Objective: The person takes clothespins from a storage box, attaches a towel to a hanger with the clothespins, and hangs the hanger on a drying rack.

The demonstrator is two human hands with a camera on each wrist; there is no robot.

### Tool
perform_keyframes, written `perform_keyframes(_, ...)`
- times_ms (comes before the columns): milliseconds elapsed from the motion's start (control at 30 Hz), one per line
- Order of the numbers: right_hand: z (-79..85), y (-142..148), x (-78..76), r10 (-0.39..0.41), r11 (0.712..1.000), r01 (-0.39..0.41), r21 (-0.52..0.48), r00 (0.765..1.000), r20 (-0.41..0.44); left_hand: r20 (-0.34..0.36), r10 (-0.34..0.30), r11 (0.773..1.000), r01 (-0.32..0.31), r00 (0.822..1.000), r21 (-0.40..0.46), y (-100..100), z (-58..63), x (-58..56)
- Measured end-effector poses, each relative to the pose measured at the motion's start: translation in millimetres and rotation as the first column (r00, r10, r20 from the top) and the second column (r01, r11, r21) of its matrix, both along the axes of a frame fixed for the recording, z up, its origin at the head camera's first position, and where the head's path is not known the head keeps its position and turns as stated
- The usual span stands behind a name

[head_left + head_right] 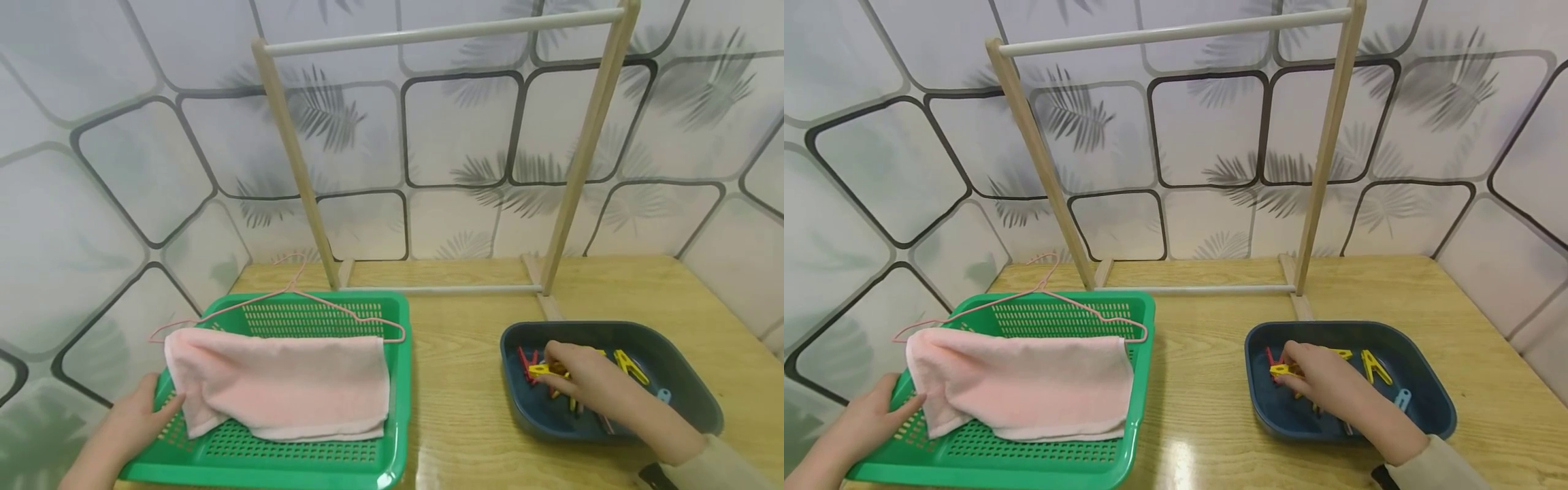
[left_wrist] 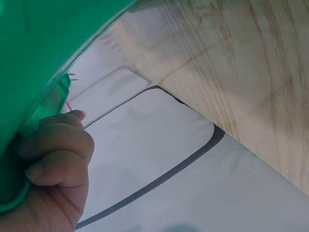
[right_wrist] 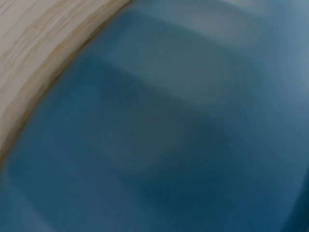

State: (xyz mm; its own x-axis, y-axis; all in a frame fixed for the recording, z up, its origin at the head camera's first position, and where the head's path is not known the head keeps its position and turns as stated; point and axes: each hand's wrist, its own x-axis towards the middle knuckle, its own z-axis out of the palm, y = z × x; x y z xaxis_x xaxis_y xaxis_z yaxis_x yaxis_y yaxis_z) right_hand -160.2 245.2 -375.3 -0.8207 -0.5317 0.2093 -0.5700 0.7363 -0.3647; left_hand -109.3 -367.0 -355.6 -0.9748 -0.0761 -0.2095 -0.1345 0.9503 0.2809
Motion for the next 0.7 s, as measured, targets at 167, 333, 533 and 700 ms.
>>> perform_keyframes(167,-1.0,0.2,-0.4,0.003,1.0,-0.002,0.026,0.998,-0.057,-0.013,-0.005,1.0,0.005,1.0,0.003,0.6,0.8,0.9)
perform_keyframes(333,-2.5,1.5,-0.3,0.053,0.999,-0.051,0.019,0.99,-0.134,-0.018,-0.011,1.0,0.011,1.0,0.002,1.3,0.9,1.7)
perform_keyframes(533,-2.3,3.6,0.6,0.057,0.998,-0.048,0.045,0.974,-0.221,-0.014,-0.006,1.0,0.006,1.0,0.001,1.8,1.6,1.3)
perform_keyframes(700,-1.9,4.5,0.1,0.021,0.997,-0.002,0.075,0.969,-0.247,-0.024,-0.01,1.0,0.01,1.0,0.003,1.3,0.9,2.1)
